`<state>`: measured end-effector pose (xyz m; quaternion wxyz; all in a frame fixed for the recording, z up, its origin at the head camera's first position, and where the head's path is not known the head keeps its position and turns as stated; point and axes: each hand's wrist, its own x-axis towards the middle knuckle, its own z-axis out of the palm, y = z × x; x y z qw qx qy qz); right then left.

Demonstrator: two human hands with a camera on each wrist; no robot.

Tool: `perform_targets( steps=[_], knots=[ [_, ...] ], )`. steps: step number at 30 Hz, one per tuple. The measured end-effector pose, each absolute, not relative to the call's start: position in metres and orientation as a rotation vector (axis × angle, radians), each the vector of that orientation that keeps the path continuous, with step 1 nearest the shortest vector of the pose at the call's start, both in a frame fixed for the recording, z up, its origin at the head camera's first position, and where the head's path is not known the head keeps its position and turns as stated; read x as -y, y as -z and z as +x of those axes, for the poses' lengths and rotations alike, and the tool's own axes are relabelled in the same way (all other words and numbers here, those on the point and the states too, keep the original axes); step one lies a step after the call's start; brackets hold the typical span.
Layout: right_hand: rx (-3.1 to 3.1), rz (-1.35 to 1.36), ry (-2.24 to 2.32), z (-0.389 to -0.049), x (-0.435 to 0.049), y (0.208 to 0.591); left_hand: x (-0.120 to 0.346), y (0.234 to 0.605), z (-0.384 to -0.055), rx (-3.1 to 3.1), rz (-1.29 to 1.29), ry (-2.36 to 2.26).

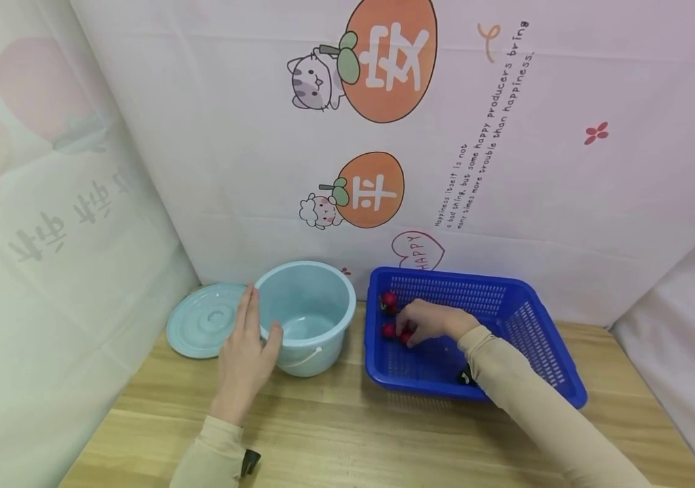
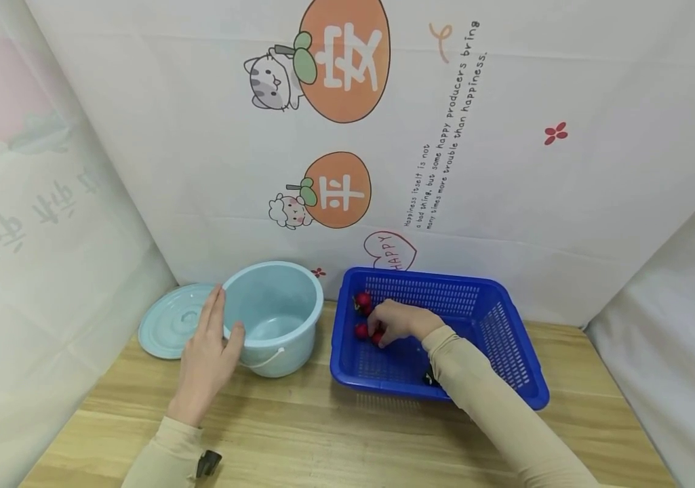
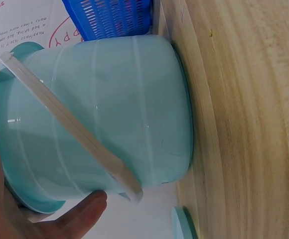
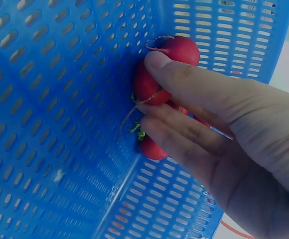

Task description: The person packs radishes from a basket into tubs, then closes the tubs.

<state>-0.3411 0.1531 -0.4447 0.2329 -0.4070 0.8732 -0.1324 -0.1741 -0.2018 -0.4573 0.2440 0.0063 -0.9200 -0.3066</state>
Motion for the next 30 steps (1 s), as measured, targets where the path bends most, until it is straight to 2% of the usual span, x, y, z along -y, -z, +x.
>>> perform_targets(
  steps=[17, 24, 30],
  knots=[
    [-2.37, -1.054, 0.513, -0.344, -0.163, 0.449, 0.2, 0.458, -0.174, 2.524, 0.009, 0.824],
    [-2.283, -1.083, 0.737, -0.35, -0.168, 0.439, 0.2, 0.46, -0.174, 2.516, 0.018, 0.814],
    [-2.318, -0.932, 1.048, -0.359, -0.186, 0.421, 0.2, 0.461, -0.175, 2.509, 0.022, 0.823]
  ],
)
